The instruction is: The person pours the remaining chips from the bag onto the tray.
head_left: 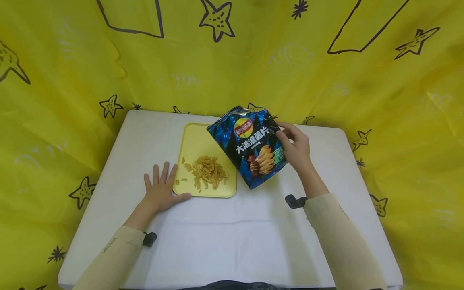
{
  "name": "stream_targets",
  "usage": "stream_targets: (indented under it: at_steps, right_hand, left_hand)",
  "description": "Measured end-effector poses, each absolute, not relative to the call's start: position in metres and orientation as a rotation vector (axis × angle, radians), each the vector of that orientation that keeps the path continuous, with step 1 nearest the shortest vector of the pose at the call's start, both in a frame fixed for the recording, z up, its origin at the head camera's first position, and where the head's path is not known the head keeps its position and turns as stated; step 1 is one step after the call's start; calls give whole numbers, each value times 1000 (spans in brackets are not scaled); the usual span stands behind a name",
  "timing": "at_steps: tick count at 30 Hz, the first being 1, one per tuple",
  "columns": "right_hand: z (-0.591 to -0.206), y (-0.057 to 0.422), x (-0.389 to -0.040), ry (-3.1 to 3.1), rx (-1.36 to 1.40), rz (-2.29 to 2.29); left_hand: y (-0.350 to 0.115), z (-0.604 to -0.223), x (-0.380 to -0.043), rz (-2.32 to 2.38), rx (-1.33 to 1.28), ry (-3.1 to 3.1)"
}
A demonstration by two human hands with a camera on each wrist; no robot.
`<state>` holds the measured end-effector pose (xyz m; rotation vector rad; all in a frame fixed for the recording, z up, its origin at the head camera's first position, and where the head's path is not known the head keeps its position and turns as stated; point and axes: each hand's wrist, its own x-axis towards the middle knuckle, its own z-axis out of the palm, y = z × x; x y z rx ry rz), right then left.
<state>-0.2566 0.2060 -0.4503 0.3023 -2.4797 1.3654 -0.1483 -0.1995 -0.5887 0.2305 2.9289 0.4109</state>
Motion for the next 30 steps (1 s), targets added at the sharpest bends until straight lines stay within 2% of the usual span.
stream_targets:
  at_steps: [7,12,22,30]
  right_hand:
    - [-506,221,-235,-2194,-302,1788]
    - [-533,227,-222,-2132,-577,1880]
    - [-567,230,-216,-2221,-754,1771]
    - [-579,230,-217,-2345,-838,1757]
  left_hand:
    - [-205,-591,-142,419,224,2934]
    - [-208,-590,-138,444,217,2949]
    - [-209,-583,-137,466,192,2924]
    - [-211,-585,-138,459,199,2919]
